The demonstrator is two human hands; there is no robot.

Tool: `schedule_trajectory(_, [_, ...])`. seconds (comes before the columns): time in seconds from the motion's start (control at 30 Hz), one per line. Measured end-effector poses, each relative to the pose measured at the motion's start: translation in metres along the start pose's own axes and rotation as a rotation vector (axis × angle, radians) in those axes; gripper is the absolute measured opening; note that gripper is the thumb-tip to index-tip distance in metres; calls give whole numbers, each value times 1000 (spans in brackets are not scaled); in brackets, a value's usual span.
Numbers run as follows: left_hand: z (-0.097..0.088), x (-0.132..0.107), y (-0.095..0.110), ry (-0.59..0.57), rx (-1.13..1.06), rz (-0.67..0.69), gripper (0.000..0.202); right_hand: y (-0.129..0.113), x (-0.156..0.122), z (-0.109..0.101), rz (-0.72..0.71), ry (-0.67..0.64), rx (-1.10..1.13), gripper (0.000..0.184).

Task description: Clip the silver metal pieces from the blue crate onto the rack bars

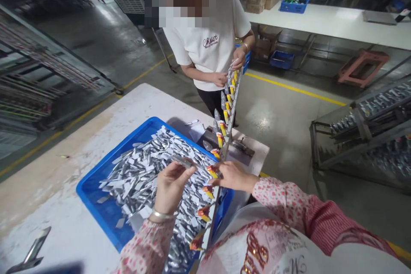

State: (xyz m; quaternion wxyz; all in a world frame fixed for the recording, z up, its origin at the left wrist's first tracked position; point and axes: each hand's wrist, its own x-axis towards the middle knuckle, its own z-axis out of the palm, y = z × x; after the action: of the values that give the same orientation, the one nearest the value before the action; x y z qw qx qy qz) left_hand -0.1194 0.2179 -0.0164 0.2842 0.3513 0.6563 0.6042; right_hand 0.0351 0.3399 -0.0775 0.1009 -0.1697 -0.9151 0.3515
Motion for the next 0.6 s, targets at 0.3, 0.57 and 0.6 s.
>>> schedule_trajectory(0.3, [11, 1, 13, -126, 257, 197, 10, 12, 8, 11, -118, -20, -34, 27])
schedule_trajectory(0.57, [14, -1, 19, -231, 479, 366, 5, 8, 6, 3, -109, -71, -60, 27])
schedule_trajectory(0.6, [14, -1, 21, -248, 501, 392, 6, 8, 6, 2, -113, -73, -54, 28])
